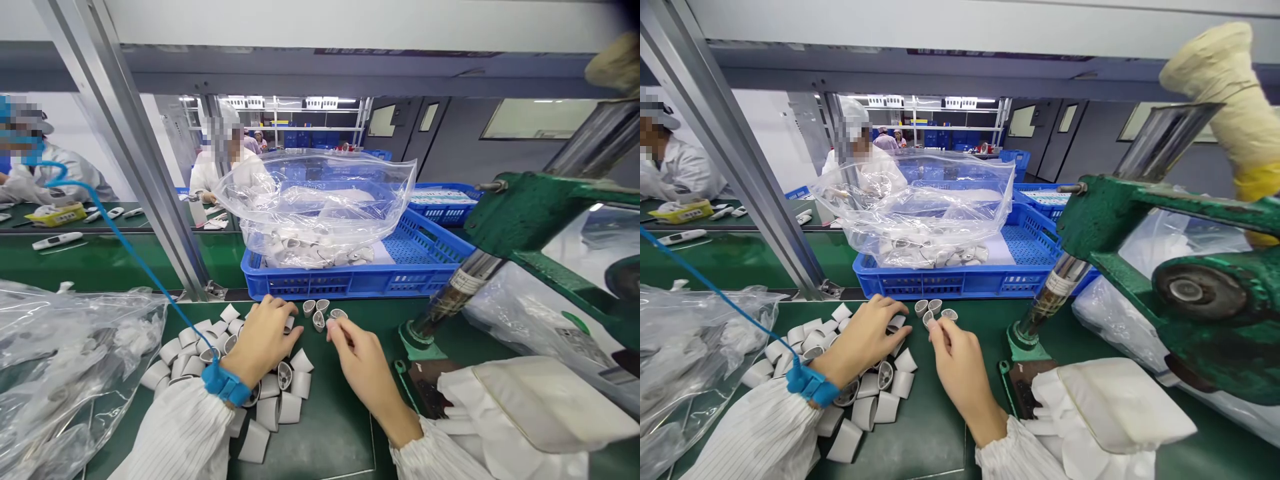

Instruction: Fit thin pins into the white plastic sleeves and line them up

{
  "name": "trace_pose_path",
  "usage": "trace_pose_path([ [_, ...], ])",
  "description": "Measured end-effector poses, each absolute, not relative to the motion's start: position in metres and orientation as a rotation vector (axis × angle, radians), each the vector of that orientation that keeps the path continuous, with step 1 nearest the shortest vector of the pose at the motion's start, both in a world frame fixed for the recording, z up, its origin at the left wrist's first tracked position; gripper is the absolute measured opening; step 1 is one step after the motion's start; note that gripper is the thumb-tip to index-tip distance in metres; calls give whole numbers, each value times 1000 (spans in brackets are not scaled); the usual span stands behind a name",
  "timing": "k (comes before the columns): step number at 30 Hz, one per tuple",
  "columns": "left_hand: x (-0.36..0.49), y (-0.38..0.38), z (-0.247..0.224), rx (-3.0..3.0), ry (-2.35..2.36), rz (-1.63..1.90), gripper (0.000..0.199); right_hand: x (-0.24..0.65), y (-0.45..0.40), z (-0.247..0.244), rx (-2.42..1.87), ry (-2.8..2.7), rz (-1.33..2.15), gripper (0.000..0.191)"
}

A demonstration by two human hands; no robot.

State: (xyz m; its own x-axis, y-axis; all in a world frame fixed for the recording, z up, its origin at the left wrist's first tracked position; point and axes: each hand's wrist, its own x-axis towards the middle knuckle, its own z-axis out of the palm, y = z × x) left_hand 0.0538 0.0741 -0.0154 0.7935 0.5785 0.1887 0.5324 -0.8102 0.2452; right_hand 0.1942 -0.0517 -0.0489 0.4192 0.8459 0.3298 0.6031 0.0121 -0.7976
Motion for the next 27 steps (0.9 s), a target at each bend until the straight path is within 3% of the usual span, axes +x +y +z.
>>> trace_pose_path([
  [8,56,75,-12,2760,967,349,14,182,-53,-55,-1845,-1587,520,33],
  [15,34,48,26,2373,791,660,24,174,-58,-47,-1775,-1715,567,14],
  [18,20,34,23,2299,731,664,16,174,-58,-50,-1739,-1701,569,16],
  [24,6,38,-7,2414,697,783,30,174,-54,-55,-1702,-1610,553,14],
  [27,3,39,-15,2458,651,772,32,177,-53,-54,-1668,-1507,489,24],
])
